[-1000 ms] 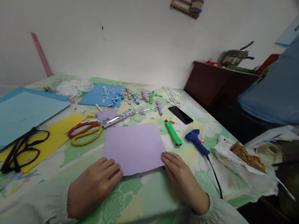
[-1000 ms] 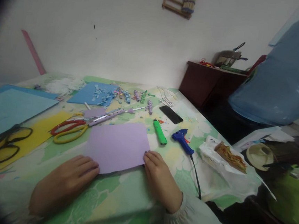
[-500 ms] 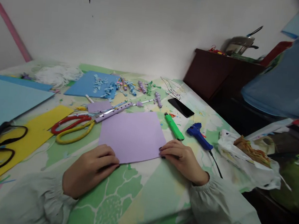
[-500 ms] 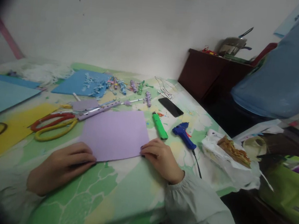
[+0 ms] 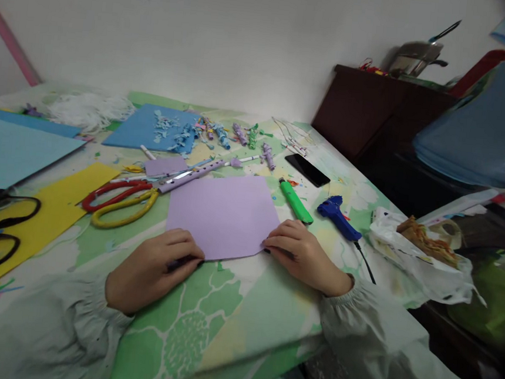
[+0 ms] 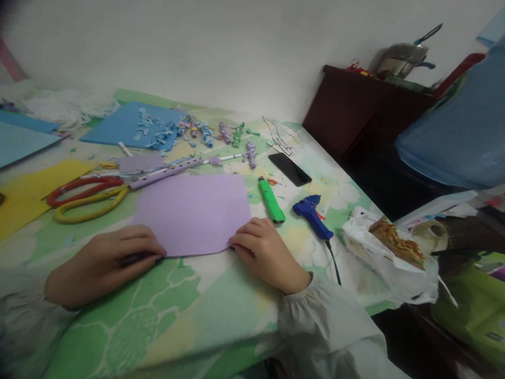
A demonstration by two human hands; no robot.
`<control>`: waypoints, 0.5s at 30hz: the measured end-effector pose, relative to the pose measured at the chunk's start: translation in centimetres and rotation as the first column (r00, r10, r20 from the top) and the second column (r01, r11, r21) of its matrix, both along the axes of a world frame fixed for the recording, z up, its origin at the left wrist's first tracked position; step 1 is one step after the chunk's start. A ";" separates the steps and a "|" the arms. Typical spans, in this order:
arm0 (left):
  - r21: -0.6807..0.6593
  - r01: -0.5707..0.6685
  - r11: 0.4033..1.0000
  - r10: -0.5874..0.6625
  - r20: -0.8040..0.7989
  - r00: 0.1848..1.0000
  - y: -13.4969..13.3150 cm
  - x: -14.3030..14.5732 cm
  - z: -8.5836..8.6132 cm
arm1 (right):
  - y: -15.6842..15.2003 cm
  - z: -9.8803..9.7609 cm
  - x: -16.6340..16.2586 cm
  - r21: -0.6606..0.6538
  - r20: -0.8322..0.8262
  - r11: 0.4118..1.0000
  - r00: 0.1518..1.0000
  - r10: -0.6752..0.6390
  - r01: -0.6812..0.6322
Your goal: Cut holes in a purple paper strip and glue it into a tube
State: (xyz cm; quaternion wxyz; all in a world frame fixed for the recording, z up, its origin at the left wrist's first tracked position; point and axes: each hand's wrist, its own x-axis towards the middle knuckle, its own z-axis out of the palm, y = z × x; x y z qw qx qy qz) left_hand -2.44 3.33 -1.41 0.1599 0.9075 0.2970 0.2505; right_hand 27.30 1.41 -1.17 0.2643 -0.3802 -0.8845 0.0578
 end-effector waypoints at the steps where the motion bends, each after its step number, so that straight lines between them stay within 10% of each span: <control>1: -0.008 -0.010 1.000 0.010 -0.010 1.000 0.0 0.0 0.1 | 0.0 0.0 -0.1 0.003 0.016 1.000 1.000 0.011 -0.011; 15: -0.088 -0.084 0.993 0.074 -0.116 0.990 0.4 0.1 0.7 | 0.8 0.1 -0.4 -0.329 -0.130 0.943 0.987 -0.095 0.048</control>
